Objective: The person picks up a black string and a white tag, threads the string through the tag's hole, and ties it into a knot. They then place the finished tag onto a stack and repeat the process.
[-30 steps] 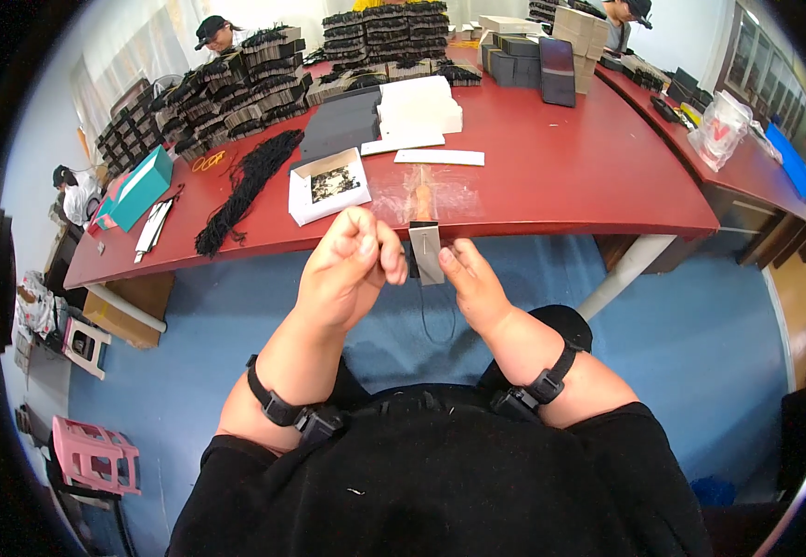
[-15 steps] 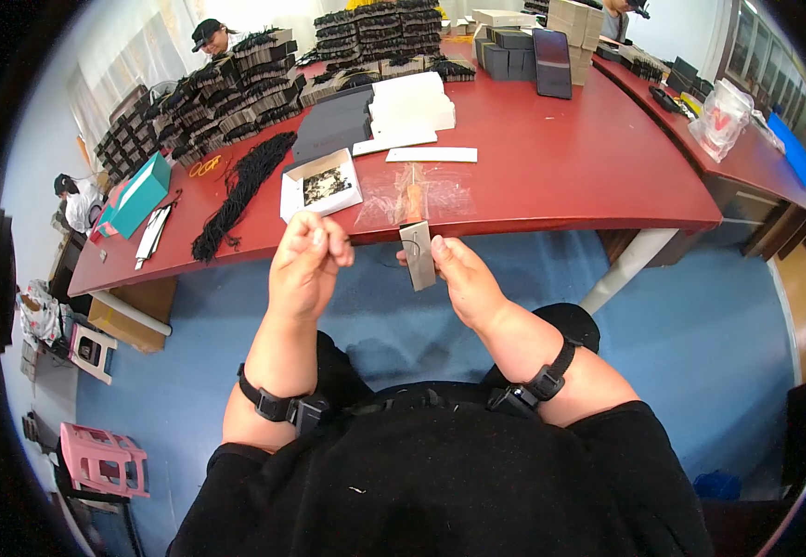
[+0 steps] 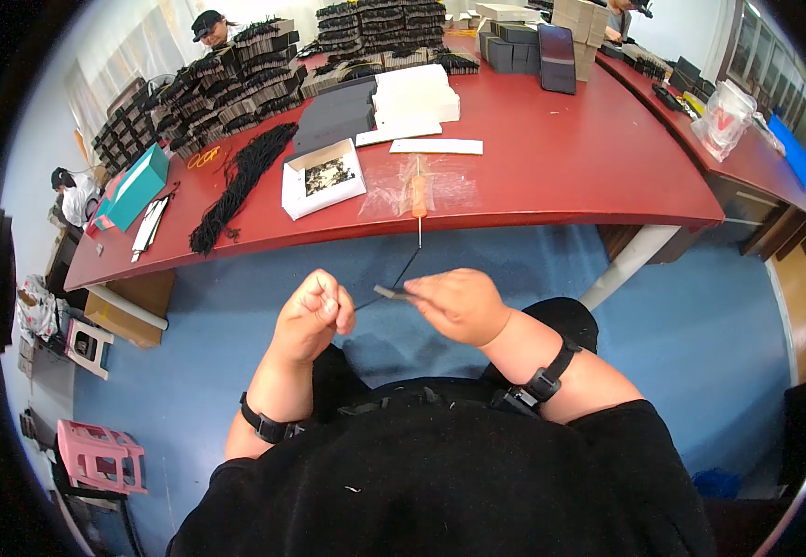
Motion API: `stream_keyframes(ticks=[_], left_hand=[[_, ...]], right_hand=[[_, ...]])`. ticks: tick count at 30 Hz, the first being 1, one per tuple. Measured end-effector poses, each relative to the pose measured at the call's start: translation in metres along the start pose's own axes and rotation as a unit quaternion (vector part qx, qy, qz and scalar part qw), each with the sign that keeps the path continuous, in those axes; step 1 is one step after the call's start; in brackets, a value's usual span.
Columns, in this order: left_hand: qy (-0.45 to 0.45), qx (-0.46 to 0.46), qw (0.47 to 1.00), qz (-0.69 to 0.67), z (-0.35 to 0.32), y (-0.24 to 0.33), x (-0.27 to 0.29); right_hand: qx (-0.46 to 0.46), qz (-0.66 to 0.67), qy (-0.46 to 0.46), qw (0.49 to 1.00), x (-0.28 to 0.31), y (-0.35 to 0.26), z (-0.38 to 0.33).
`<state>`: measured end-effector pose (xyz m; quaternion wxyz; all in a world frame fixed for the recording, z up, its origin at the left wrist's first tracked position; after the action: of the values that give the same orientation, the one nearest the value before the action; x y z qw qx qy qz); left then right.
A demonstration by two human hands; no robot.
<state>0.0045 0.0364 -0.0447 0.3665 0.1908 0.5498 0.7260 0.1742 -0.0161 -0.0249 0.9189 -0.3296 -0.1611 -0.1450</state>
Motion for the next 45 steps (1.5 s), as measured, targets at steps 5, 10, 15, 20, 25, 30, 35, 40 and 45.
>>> stream_keyframes(ticks=[5, 10, 15, 20, 25, 30, 35, 40, 45], left_hand=[[-0.052, 0.021, 0.998, -0.005, -0.009, -0.005, -0.012], [-0.041, 0.021, 0.999, -0.005, -0.010, -0.008, -0.010], [-0.022, 0.031, 0.998, -0.048, -0.008, -0.010, -0.011], [0.021, 0.022, 0.993, -0.117, 0.009, -0.013, -0.016], [0.041, 0.041, 0.989, -0.139, 0.027, -0.014, -0.023], [0.088, -0.035, 0.994, 0.052, 0.025, 0.014, -0.036], [0.078, -0.096, 0.964, 0.235, 0.033, 0.034, -0.041], [0.079, -0.102, 0.969, 0.209, 0.030, 0.037, -0.037], [0.052, -0.101, 0.960, 0.254, 0.034, 0.039, -0.044]], right_hand=[[-0.157, 0.254, 0.017, 0.954, -0.005, 0.025, -0.007], [-0.243, 0.486, 0.120, 0.831, 0.001, 0.028, 0.010], [-0.275, 0.493, 0.151, 0.811, 0.004, 0.038, 0.000], [-0.200, 0.729, 0.081, 0.649, -0.013, 0.024, 0.012], [-0.179, 0.770, -0.041, 0.611, -0.021, 0.012, 0.003], [-0.408, 0.552, 0.082, 0.722, -0.019, 0.027, -0.009], [-0.465, 0.578, -0.008, 0.670, -0.032, 0.025, -0.019], [-0.319, 0.669, -0.033, 0.671, -0.019, 0.001, 0.006], [-0.366, 0.593, -0.062, 0.714, -0.018, -0.004, 0.009]])
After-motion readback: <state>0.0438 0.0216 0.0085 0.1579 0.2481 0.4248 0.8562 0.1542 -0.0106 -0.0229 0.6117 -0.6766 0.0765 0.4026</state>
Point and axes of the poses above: each hand's wrist, its own z-axis towards the middle knuckle, its own x-axis out of the back of the hand, y = z × x, the point moved 8 cm from there along z, towards the middle knuckle, and after that the axes turned 13 degrees about z, right-handed, at the moved point
